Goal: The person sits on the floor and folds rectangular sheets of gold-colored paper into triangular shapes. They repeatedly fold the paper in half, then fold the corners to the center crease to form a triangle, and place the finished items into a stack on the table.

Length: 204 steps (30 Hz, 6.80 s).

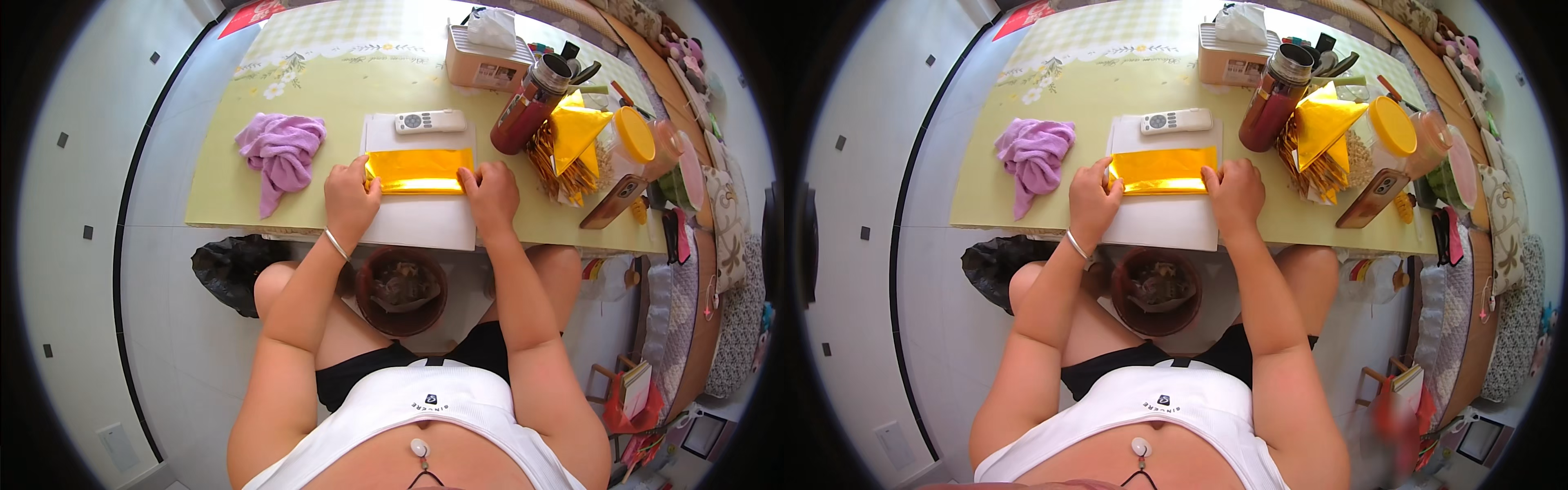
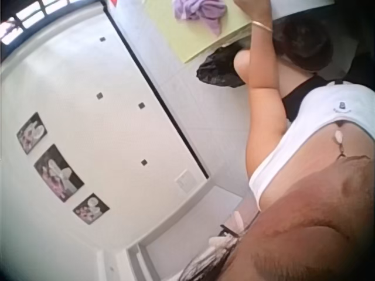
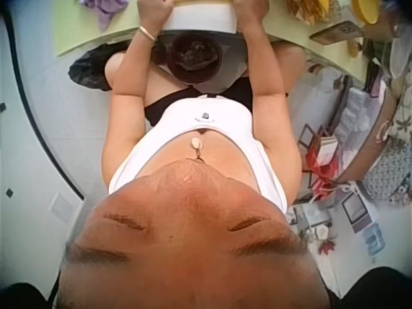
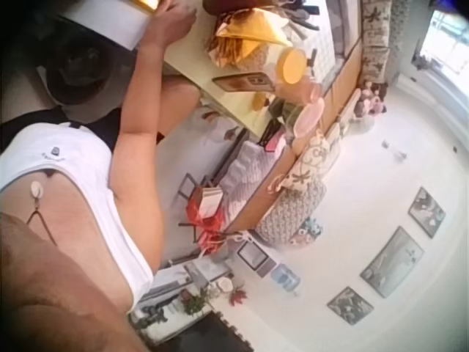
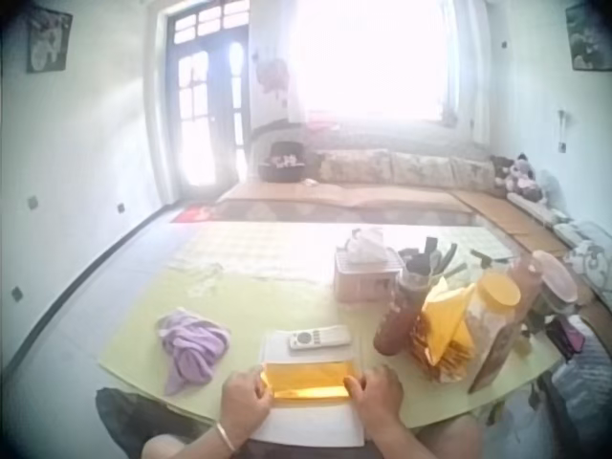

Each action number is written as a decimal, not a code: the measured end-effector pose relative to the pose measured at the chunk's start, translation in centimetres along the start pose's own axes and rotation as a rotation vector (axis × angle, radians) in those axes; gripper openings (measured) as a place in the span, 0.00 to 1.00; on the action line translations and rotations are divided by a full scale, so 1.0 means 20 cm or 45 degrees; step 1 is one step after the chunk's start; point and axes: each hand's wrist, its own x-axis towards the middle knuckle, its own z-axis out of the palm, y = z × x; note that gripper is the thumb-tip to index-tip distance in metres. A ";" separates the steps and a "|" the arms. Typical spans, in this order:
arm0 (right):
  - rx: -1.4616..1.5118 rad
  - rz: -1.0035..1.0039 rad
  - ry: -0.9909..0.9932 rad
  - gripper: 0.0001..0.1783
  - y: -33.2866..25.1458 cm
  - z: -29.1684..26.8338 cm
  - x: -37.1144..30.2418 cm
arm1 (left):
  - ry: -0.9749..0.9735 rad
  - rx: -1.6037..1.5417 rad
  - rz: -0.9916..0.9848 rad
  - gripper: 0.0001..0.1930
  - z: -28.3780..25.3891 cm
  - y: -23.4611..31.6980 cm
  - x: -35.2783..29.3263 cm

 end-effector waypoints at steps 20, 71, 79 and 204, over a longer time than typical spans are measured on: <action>0.014 -0.016 0.094 0.20 0.02 0.01 0.01 | 0.094 0.417 0.666 0.18 -0.01 0.13 0.02; 1.614 0.764 -0.720 0.07 0.08 -0.03 0.12 | -0.354 -1.182 -1.040 0.02 -0.12 -0.04 0.13; 1.534 0.805 -0.713 0.08 0.05 -0.09 0.11 | -0.345 -1.247 -1.060 0.04 -0.13 0.01 0.09; -0.147 -0.773 -0.597 0.33 -0.01 -0.04 0.25 | -0.425 -0.186 0.574 0.07 -0.50 0.14 -0.05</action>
